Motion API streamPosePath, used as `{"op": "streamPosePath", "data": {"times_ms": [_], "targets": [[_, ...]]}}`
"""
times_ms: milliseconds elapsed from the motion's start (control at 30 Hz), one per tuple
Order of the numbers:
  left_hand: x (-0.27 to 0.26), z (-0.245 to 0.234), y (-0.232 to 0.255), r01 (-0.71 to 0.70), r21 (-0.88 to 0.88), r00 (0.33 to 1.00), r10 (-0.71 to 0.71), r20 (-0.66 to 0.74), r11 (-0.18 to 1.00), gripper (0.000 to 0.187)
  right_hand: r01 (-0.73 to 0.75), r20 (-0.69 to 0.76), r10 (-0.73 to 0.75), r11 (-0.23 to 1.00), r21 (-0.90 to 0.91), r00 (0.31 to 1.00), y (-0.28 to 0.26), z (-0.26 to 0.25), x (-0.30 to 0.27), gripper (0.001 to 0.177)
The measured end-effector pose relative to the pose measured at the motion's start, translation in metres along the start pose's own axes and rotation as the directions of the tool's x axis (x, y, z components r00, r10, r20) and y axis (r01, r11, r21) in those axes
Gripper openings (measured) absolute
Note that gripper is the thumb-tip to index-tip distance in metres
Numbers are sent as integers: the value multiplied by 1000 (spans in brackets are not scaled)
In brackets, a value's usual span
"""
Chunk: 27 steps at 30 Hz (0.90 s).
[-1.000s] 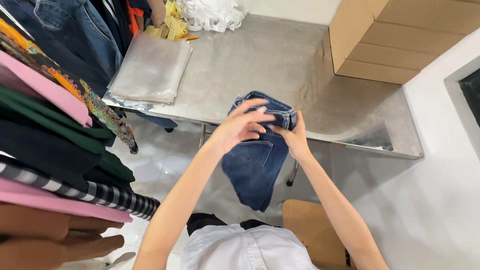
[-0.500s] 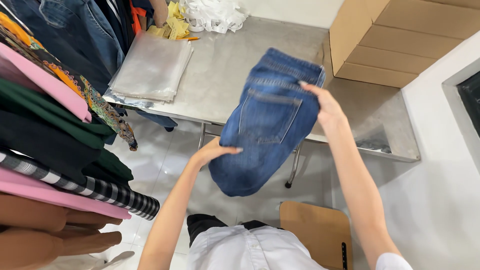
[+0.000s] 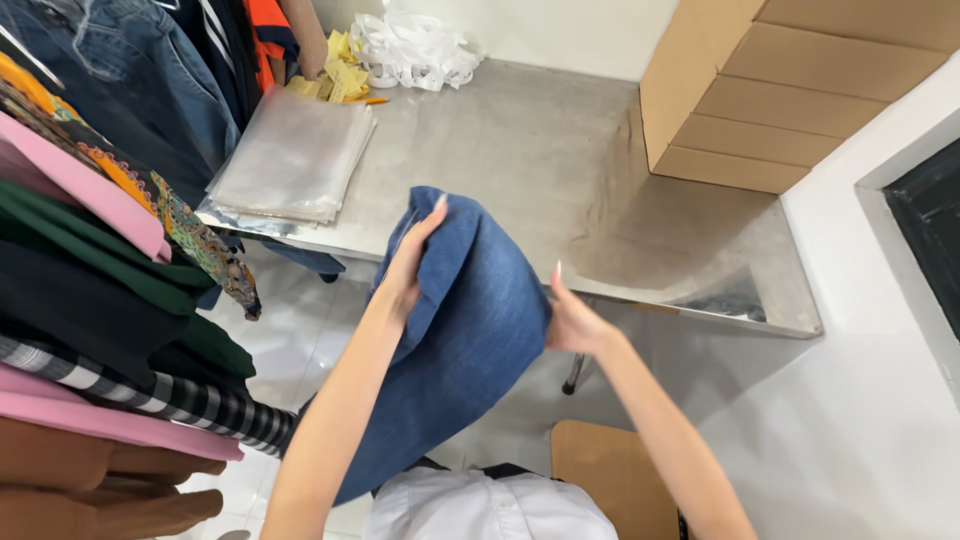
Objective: Removing various clothing items from hangers and folding them on a metal table
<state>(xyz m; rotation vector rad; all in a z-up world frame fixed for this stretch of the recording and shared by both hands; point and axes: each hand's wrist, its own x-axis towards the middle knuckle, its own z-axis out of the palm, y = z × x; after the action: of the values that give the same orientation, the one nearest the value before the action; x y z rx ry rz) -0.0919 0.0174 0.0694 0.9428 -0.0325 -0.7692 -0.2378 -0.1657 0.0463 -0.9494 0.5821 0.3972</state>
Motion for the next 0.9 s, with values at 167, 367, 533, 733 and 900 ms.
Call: {"op": "streamPosePath", "data": {"times_ms": [167,367,533,733,900], "targets": [[1,-29,6,-44,-176,998,51,34,983,89,177,-130,-175,984,4,976,27,-8,45,106],[-28,-62,51,24,200,996,-7,-88,979,58,562,-118,-756,572,-597,644,-11,-14,39,34],[-55,-44,81,128,687,991,-75,-107,716,52,440,-67,-942,215,-872,329,-37,-32,48,30],[4,-82,51,27,488,974,86,-208,873,87,656,11,-939,231,-719,343,-44,-42,41,12],[32,-115,11,-423,496,873,488,-2,758,58,878,-317,-937,273,-394,149,-58,7,34,16]]}}
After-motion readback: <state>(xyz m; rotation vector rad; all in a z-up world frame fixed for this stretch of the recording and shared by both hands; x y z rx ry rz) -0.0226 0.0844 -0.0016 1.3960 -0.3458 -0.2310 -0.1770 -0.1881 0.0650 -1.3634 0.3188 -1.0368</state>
